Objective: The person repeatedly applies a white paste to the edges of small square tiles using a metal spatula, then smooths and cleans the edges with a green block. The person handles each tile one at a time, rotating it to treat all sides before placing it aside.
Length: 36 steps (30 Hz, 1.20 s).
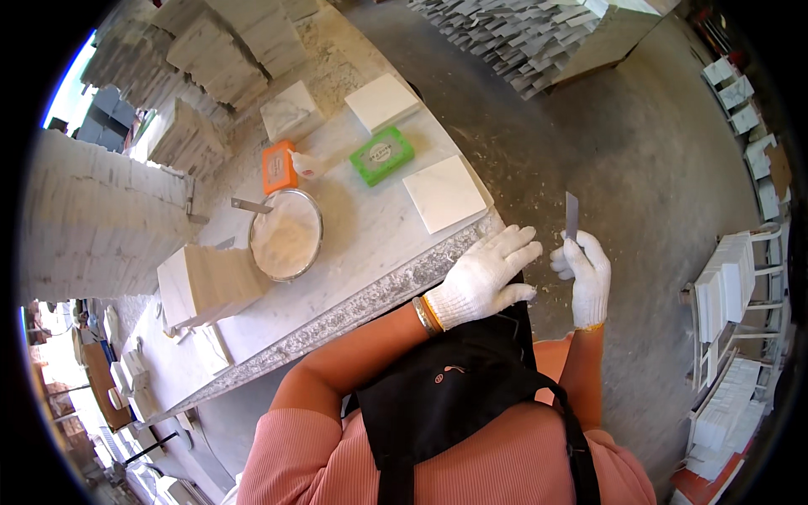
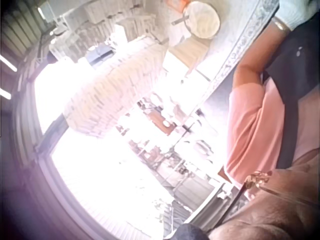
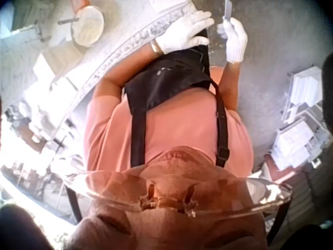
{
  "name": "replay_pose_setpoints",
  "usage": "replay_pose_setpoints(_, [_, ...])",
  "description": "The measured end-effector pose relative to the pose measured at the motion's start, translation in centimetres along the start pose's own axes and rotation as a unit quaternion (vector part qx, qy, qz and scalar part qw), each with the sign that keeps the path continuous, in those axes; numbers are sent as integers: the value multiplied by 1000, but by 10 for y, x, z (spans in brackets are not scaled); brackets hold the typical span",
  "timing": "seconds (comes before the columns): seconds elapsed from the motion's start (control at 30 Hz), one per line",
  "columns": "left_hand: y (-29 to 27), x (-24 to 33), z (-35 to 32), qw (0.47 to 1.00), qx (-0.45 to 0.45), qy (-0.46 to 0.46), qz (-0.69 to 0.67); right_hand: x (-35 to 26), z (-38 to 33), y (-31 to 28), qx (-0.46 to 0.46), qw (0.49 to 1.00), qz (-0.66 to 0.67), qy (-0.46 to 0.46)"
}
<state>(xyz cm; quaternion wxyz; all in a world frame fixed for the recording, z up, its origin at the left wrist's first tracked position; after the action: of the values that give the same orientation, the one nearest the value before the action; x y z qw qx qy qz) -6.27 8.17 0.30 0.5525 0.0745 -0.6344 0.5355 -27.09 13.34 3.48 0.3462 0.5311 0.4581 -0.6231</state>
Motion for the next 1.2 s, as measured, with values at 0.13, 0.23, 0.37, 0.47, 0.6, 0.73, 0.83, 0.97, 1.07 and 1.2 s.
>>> replay_pose_setpoints(0.13, [-37,-19,14,981,139,-66,120,9,-1,-6,27,999,-5,23])
replay_pose_setpoints(0.23, [-58,-40,37,933,188,-159,262,14,-2,4,-2,1000,15,27])
replay_pose_setpoints(0.37, [-69,-40,50,934,133,-199,264,13,-2,20,-23,999,15,27])
replay_pose_setpoints(0.47, [-70,-44,55,943,120,-204,234,8,0,27,-29,999,30,20])
replay_pose_setpoints(0.6, [-82,-46,44,956,157,-165,183,-2,0,28,-44,998,42,27])
replay_pose_setpoints(0.73, [-95,-36,19,961,166,-162,-154,-7,1,31,-52,994,83,40])
replay_pose_setpoints(0.83, [-80,-56,5,727,-16,-219,-651,-14,5,40,-59,991,120,19])
replay_pose_setpoints(0.97, [-73,-38,-23,340,-93,-185,-918,-27,7,56,-78,987,138,-12])
replay_pose_setpoints(1.07, [-70,-34,-34,364,-84,-154,-915,-35,11,65,-97,985,142,-18])
replay_pose_setpoints(1.2, [-70,-40,-47,411,-88,-188,-888,-35,10,71,-113,980,164,-19])
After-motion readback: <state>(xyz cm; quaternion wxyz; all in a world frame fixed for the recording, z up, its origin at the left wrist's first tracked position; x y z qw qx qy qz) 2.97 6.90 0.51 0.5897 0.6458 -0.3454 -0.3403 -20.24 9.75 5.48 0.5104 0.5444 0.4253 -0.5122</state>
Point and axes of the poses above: each hand's wrist, its own z-axis towards the middle knuckle, its own y-axis out of the palm, x = y × z, the point moved 1 cm from there along z, towards the middle knuckle, and after that the axes turned 13 degrees about -y, right-handed, at the moved point
